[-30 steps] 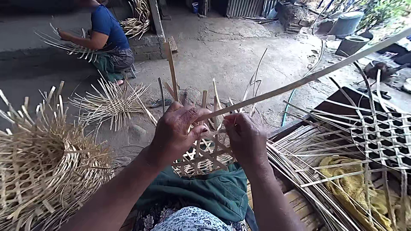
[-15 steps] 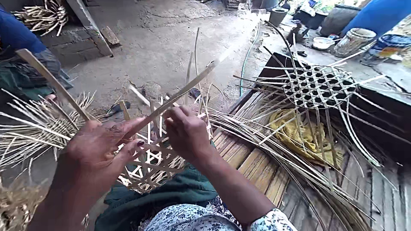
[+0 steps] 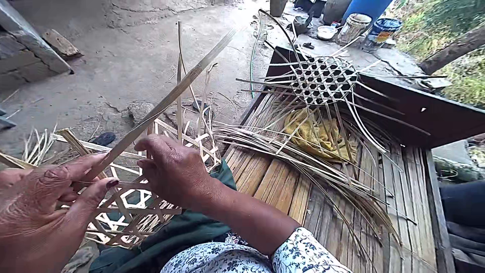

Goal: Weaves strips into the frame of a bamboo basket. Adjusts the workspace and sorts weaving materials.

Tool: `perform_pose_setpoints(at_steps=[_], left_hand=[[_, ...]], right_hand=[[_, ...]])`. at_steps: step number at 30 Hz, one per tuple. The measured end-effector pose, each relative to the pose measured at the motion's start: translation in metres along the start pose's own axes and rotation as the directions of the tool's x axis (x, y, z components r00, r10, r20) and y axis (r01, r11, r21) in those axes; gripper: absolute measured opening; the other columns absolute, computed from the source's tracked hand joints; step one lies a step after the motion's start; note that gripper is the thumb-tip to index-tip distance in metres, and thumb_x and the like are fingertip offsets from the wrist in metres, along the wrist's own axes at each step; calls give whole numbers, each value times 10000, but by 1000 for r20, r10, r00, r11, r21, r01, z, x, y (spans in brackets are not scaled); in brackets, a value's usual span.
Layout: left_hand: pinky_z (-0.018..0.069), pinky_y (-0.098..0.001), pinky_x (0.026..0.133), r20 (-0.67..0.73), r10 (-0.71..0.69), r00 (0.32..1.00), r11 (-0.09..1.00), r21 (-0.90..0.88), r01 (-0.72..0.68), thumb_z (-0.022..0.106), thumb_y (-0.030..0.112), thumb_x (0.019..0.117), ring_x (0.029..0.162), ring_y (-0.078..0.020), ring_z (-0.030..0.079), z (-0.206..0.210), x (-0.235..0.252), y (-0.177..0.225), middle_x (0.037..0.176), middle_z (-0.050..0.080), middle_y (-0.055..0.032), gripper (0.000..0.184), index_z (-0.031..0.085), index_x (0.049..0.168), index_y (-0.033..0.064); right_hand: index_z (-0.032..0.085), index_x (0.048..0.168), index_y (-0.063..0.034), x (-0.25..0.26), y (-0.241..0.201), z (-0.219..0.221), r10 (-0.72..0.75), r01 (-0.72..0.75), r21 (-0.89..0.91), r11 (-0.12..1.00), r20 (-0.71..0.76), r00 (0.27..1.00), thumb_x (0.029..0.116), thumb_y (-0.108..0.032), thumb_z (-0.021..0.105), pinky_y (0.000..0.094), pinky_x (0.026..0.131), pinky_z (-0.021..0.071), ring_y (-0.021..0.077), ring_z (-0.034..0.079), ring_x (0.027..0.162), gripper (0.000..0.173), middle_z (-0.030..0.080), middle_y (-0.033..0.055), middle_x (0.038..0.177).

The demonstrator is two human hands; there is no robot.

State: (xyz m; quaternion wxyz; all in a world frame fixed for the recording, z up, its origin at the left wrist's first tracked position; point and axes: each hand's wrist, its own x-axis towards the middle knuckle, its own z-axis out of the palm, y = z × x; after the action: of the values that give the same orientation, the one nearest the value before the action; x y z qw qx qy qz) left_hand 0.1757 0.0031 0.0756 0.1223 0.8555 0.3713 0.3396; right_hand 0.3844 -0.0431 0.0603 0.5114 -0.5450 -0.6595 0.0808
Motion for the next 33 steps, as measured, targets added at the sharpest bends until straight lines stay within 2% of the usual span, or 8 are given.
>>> perform_pose_setpoints(at_steps=[3,7,13,17,23,27,30,33], left_hand=[[484,-311,687,16,21,1000,1000,-18,-21,679,309,977,783,-177,597,3,-1,-2,938,681,-174,414,670,1209,-34],[494,-274,694,6,44,999,994,-102,-43,711,252,955,789,-160,587,1,0,3,932,644,-165,340,665,1103,-51],[540,-298,845,-54,70,996,959,-271,-82,732,211,919,904,-148,641,-2,-12,-29,977,658,-108,257,635,994,-15],[524,-227,900,-160,56,986,952,-288,-100,708,240,941,996,-30,624,4,-15,-43,1067,651,54,197,648,1098,138],[519,-623,853,-114,98,989,944,326,-56,520,161,1030,1018,-483,651,12,-2,2,1116,691,-278,304,707,1179,-27],[542,-437,796,-173,149,974,964,246,-103,605,146,971,935,-302,660,13,-1,16,1016,718,-145,206,786,1025,65],[520,-218,646,-95,-70,993,992,-116,58,662,167,907,767,-28,613,0,3,14,1035,709,40,304,694,1209,143],[515,-226,496,-27,-195,980,947,-263,182,669,139,919,545,-28,552,-9,9,17,757,625,79,471,640,1381,230]], right_hand=[[738,1202,-129,-2,-9,-11,36,-23,-164,986,76,997,935,-106,672,366,560,548,202,672,720,276,676,84,897],[780,981,-147,-5,-27,-20,-22,30,-292,956,28,999,898,-85,692,335,570,517,217,657,810,136,655,74,916],[736,932,-43,15,-7,-21,-1,-67,230,971,284,959,923,-107,731,413,650,548,171,662,739,65,691,62,826],[697,939,42,15,2,-18,-120,-52,491,870,313,942,925,-5,705,279,634,534,94,609,681,49,650,71,759],[702,1268,-65,-9,-10,-20,-207,176,153,972,217,954,942,-70,695,346,704,622,151,710,792,327,729,85,1001],[711,1265,-90,-9,-18,-19,-267,308,-373,875,158,951,971,-150,647,372,590,544,254,660,788,307,662,98,935],[720,1049,-99,6,-16,-33,-253,367,-363,857,324,912,917,-166,679,399,476,505,249,634,648,154,618,81,853],[717,968,-140,10,-17,-35,-252,384,-310,870,389,886,978,-333,638,396,467,500,206,630,608,209,626,41,814]])
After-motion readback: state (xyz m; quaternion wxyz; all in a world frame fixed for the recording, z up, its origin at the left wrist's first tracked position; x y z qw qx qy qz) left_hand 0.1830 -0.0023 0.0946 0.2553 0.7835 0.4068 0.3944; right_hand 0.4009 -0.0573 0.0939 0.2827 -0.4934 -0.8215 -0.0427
